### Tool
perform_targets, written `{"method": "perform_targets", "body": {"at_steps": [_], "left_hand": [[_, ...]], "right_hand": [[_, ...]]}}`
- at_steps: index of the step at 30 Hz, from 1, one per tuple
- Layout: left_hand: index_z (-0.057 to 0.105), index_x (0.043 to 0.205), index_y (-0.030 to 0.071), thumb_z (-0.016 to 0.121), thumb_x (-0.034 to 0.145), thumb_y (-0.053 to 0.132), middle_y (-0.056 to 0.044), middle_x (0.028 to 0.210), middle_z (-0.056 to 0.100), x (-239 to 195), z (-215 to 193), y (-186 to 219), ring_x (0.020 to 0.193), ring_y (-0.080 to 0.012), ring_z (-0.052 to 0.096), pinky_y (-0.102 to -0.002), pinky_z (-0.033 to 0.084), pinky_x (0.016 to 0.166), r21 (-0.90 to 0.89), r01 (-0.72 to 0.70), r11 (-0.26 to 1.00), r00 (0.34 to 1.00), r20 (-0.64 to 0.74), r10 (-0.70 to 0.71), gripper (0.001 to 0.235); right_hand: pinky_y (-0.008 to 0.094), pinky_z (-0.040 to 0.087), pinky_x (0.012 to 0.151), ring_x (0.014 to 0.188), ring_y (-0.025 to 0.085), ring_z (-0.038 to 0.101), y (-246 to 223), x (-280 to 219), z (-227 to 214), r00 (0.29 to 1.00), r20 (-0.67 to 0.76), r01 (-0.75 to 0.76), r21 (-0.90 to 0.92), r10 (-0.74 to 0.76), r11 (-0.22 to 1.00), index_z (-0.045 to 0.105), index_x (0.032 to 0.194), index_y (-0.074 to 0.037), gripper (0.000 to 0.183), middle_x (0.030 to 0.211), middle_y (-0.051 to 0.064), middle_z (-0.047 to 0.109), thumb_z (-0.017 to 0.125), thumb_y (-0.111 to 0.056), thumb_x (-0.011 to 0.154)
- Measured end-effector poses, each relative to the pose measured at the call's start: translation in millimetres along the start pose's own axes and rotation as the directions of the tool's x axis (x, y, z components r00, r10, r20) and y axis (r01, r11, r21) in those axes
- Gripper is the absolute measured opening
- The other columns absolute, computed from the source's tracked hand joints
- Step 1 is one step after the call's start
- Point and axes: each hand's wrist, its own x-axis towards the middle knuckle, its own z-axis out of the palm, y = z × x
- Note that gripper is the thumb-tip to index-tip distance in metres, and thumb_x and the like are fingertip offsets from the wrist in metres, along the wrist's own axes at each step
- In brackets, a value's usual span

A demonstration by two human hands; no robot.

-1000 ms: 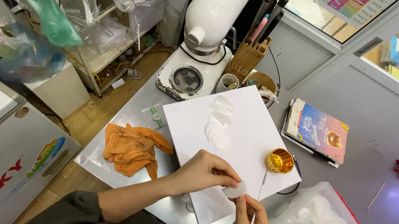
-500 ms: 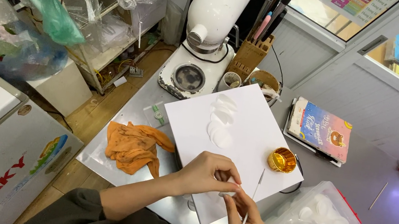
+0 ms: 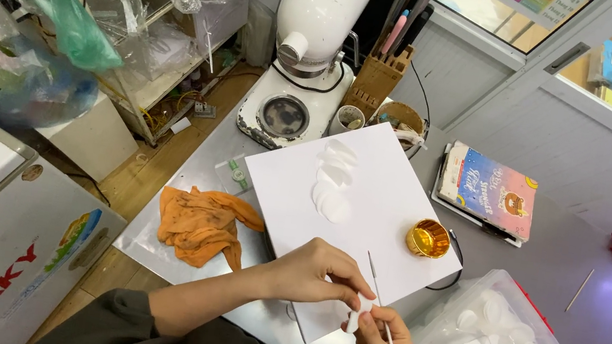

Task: The person shapes white fondant petals at a workbench, pressing and curling each petal with a small ball tool and brush, dipping the tool into a small gold cup between petals, and placing the finished petals on a white board with others.

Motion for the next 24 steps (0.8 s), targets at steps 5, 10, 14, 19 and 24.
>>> {"method": "perform_targets", "body": {"at_steps": [5, 10, 14, 19, 24], "left_hand": [[0.078, 0.114, 0.009, 0.073, 0.098, 0.016, -0.004, 0.103, 0.077, -2.2, 7.6, -11.9, 0.091, -0.0145, 0.076, -0.028, 0.061, 0.081, 0.027, -0.012, 1.0, 1.0, 0.005, 0.012, 0.018], [0.072, 0.124, 0.007, 0.087, 0.07, 0.038, -0.009, 0.112, 0.07, 5.3, 11.1, 22.1, 0.105, -0.0254, 0.063, -0.037, 0.054, 0.089, 0.487, -0.314, 0.815, 0.941, 0.045, 0.336, 0.064], [0.071, 0.133, 0.016, 0.088, 0.077, 0.041, 0.003, 0.128, 0.072, 4.5, 21.7, 0.5, 0.121, -0.0167, 0.063, -0.035, 0.047, 0.107, 0.293, -0.311, 0.904, 0.95, 0.073, 0.303, 0.063], [0.069, 0.138, 0.016, 0.087, 0.073, 0.04, 0.006, 0.138, 0.069, 7.1, 33.5, -5.4, 0.13, -0.0179, 0.062, -0.037, 0.041, 0.117, 0.021, -0.302, 0.953, 0.943, 0.151, 0.295, 0.072], [0.072, 0.136, 0.02, 0.087, 0.081, 0.039, 0.007, 0.129, 0.073, 9.1, 43.5, -17.1, 0.121, -0.0132, 0.066, -0.033, 0.042, 0.114, -0.063, -0.263, 0.963, 0.948, 0.168, 0.27, 0.06]], "right_hand": [[0.034, 0.058, 0.07, 0.073, 0.019, 0.069, 0.1, -5.4, -0.4, 0.992, -0.097, 0.063, -0.16, -0.08, 0.985, 0.068, 0.099, 0.007, 0.013, 0.084, 0.015, 0.073, 0.073, 0.002, 0.088], [0.026, 0.051, 0.07, 0.077, 0.018, 0.07, -16.0, -19.3, 24.6, 0.894, -0.202, 0.249, -0.519, -0.4, 0.818, 0.071, 0.103, 0.007, 0.019, 0.086, 0.015, 0.074, 0.078, 0.004, 0.086], [0.036, 0.06, 0.083, 0.093, 0.025, 0.074, -28.7, -23.9, 25.3, 0.94, -0.072, 0.315, -0.2, -0.334, 0.928, 0.064, 0.101, 0.001, 0.034, 0.095, 0.016, 0.073, 0.084, -0.017, 0.079], [0.05, 0.058, 0.085, 0.094, 0.035, 0.072, -19.7, -33.0, -4.3, 0.976, 0.013, 0.217, 0.085, -0.219, 0.972, 0.054, 0.09, -0.005, 0.042, 0.105, 0.025, 0.072, 0.089, -0.026, 0.083], [0.051, 0.059, 0.092, 0.108, 0.035, 0.071, -27.6, -37.1, -15.6, 0.969, 0.069, 0.232, 0.092, -0.238, 0.968, 0.052, 0.086, -0.006, 0.041, 0.103, 0.02, 0.069, 0.089, -0.023, 0.083]]}}
